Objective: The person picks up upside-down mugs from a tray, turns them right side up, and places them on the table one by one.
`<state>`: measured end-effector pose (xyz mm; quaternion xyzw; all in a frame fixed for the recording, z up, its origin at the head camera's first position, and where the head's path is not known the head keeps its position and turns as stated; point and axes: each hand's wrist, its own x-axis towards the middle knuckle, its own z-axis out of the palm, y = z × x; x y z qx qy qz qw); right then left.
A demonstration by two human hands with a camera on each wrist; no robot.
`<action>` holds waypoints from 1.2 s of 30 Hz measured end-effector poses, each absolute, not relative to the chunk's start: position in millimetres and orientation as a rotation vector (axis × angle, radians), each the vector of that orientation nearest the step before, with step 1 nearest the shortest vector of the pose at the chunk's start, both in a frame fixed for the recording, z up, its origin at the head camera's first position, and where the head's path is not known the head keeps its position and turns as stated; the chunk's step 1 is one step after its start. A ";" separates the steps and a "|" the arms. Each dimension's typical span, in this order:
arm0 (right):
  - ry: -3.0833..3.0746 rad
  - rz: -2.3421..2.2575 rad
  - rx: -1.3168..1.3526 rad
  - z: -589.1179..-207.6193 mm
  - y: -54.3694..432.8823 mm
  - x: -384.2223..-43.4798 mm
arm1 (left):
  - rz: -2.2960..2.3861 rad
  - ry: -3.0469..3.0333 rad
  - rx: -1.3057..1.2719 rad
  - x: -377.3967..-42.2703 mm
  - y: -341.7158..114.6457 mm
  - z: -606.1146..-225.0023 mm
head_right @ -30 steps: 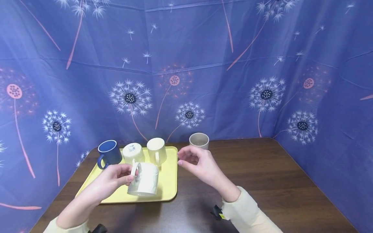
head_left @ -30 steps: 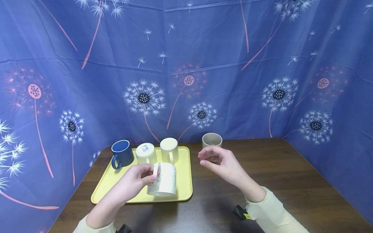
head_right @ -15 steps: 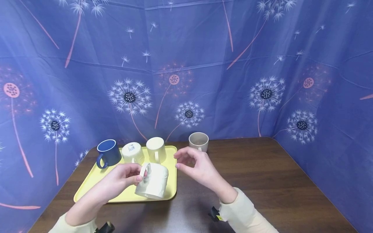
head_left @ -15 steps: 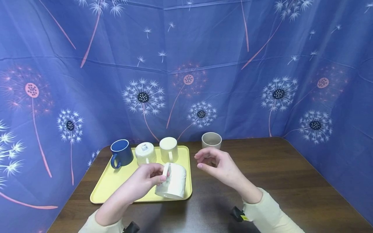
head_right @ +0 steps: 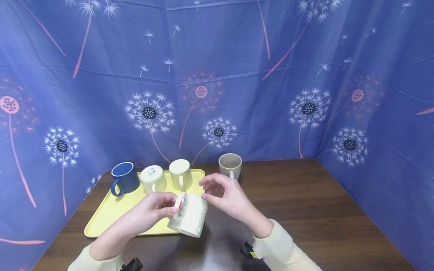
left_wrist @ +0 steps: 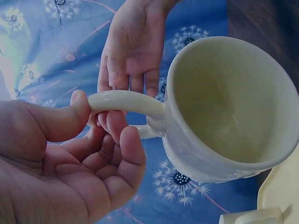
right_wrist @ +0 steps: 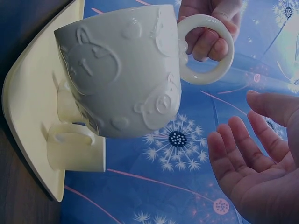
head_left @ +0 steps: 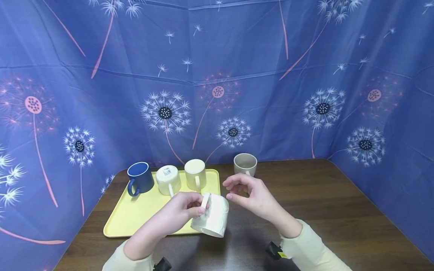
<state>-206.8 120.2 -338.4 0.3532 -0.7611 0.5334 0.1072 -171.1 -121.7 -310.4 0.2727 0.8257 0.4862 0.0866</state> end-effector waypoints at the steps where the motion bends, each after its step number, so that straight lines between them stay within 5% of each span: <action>1: -2.244 1.572 1.041 -338.7 119.8 -206.5 | 1.446 2.457 0.820 -171.0 -120.7 -310.7; 36: -2.266 1.438 1.239 -350.5 113.5 -205.3 | 1.344 2.388 0.971 -168.4 -97.9 -313.4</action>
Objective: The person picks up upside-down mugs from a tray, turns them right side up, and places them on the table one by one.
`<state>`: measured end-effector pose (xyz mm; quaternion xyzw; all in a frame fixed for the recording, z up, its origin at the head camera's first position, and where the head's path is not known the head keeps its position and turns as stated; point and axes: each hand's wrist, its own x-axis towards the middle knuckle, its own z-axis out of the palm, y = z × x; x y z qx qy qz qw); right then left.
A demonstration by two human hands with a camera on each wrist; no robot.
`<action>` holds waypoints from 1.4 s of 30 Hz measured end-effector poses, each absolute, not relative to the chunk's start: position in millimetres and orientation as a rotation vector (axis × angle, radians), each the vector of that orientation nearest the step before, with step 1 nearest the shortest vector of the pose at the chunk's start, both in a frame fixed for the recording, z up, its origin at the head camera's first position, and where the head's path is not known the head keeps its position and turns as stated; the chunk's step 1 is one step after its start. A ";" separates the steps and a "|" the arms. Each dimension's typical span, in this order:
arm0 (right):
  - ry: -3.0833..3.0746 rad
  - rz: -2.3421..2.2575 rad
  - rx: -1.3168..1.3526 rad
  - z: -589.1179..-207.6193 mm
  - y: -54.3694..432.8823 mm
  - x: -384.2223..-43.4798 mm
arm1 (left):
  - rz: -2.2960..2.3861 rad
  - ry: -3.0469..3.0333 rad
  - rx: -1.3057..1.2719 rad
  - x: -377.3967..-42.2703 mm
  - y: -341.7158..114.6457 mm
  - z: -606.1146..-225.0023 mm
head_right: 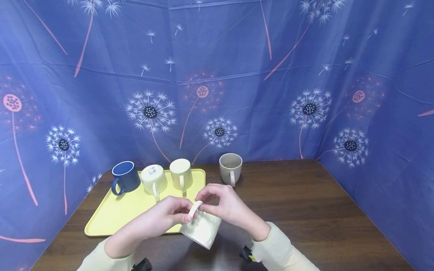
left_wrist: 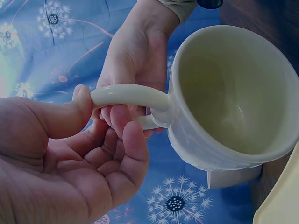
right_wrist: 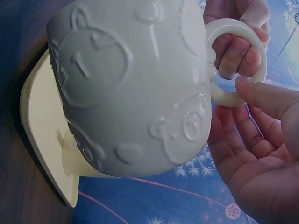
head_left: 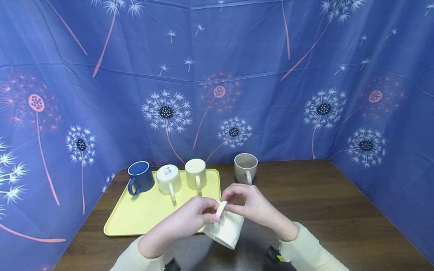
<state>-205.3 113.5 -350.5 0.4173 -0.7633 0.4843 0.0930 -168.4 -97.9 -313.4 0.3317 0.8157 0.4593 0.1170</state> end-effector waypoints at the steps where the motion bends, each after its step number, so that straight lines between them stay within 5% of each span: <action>1: -2.268 1.442 1.238 -350.8 113.4 -205.4 | 1.345 2.385 0.971 -168.5 -97.9 -313.6; 42: -2.298 1.471 1.033 -344.7 125.7 -197.3 | 1.455 2.561 0.840 -173.5 -99.2 -320.4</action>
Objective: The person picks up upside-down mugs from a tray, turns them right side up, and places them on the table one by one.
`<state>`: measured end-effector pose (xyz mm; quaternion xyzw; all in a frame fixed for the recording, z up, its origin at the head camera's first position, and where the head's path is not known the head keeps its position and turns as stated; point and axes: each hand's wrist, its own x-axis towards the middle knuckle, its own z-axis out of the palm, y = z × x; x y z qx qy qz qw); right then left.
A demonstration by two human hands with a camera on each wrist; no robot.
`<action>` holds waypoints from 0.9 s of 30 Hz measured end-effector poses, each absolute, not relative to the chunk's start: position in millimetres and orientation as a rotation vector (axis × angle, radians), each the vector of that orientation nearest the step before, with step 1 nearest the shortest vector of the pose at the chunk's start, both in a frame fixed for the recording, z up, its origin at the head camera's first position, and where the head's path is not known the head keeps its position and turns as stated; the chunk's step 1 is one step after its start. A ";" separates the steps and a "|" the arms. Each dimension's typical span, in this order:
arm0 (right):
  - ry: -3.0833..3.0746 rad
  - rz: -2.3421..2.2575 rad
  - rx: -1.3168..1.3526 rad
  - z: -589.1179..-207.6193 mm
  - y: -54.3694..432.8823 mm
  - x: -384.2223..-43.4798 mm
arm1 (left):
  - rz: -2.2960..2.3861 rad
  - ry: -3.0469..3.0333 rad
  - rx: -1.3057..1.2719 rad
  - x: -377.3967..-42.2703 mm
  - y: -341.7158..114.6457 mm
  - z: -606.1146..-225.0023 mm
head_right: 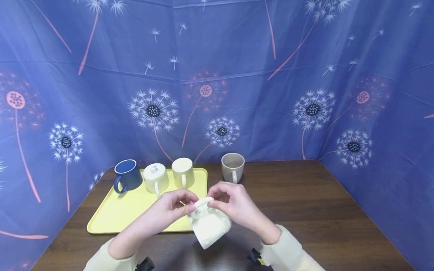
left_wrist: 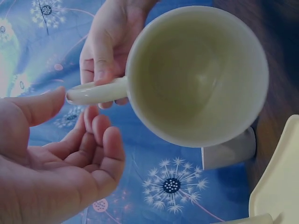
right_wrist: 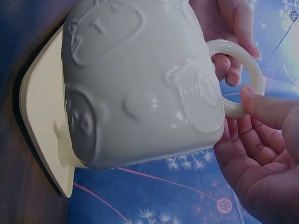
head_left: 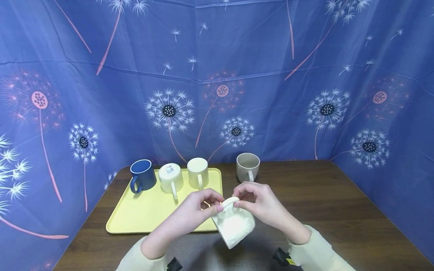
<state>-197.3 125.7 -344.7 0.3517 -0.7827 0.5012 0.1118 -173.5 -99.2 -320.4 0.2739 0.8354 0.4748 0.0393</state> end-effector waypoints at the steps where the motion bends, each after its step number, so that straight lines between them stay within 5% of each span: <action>1: -2.292 1.466 1.027 -344.2 126.1 -197.0 | 1.482 2.569 0.841 -173.9 -99.1 -321.4; 27: -2.322 1.537 0.667 -345.1 135.2 -183.2 | 1.686 2.974 1.196 -177.5 -77.5 -350.9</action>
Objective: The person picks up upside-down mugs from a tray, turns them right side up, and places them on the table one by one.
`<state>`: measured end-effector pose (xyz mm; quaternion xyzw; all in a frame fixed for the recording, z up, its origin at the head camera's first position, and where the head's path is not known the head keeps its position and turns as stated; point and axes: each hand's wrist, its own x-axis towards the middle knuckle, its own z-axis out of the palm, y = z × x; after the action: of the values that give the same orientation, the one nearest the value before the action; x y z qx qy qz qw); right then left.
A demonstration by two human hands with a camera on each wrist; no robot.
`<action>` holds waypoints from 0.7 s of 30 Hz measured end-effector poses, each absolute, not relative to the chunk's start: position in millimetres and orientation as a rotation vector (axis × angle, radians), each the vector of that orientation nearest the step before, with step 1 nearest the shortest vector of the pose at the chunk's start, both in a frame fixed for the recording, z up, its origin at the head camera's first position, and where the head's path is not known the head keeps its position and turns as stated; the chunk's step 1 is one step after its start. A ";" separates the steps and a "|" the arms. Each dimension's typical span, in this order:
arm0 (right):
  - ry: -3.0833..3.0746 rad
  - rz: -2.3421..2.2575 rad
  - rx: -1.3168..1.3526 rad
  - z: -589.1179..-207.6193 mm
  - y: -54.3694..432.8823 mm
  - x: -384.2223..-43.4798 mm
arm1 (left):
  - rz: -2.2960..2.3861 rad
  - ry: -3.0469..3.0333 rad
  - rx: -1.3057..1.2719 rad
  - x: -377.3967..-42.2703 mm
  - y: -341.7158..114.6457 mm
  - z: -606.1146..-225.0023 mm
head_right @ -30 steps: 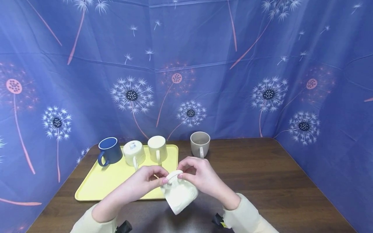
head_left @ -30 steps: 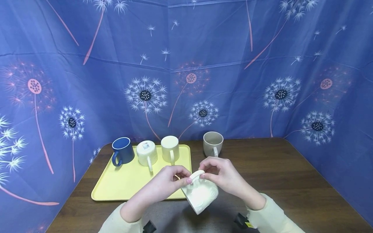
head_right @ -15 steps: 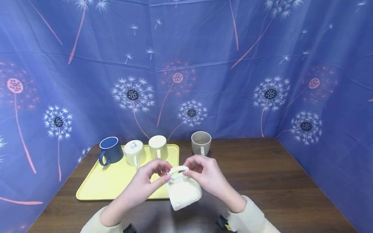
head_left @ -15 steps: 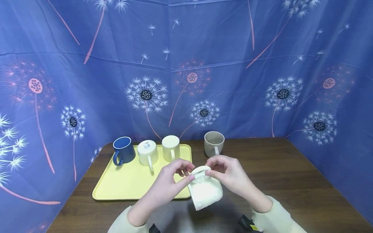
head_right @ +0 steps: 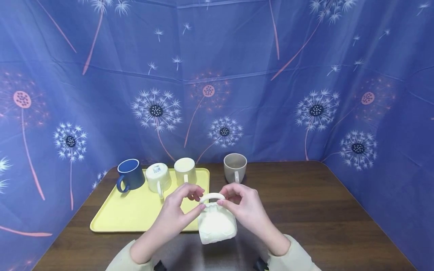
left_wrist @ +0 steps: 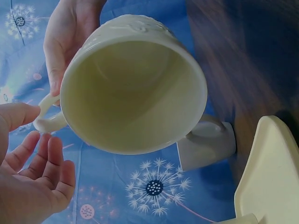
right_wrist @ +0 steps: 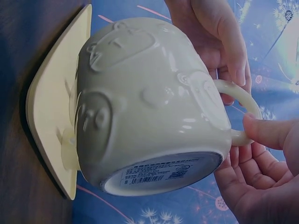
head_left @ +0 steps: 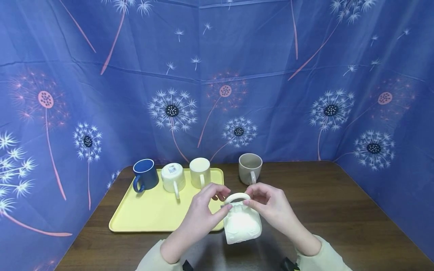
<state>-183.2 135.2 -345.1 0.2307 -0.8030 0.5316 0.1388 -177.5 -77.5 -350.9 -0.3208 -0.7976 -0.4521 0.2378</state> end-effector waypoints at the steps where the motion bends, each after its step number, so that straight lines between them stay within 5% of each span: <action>1: -2.324 1.545 0.654 -345.4 135.2 -182.5 | -1.242 -2.178 -0.880 -177.8 -76.9 -351.1; 21: -2.343 1.608 0.578 -351.3 132.8 -178.6 | -1.259 -2.123 -0.930 -182.2 -74.1 -360.6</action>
<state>-178.6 132.8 -351.3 0.1978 -0.8020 0.5505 0.1206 -182.2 -74.1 -360.6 -0.3414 -0.7794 -0.4622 0.2496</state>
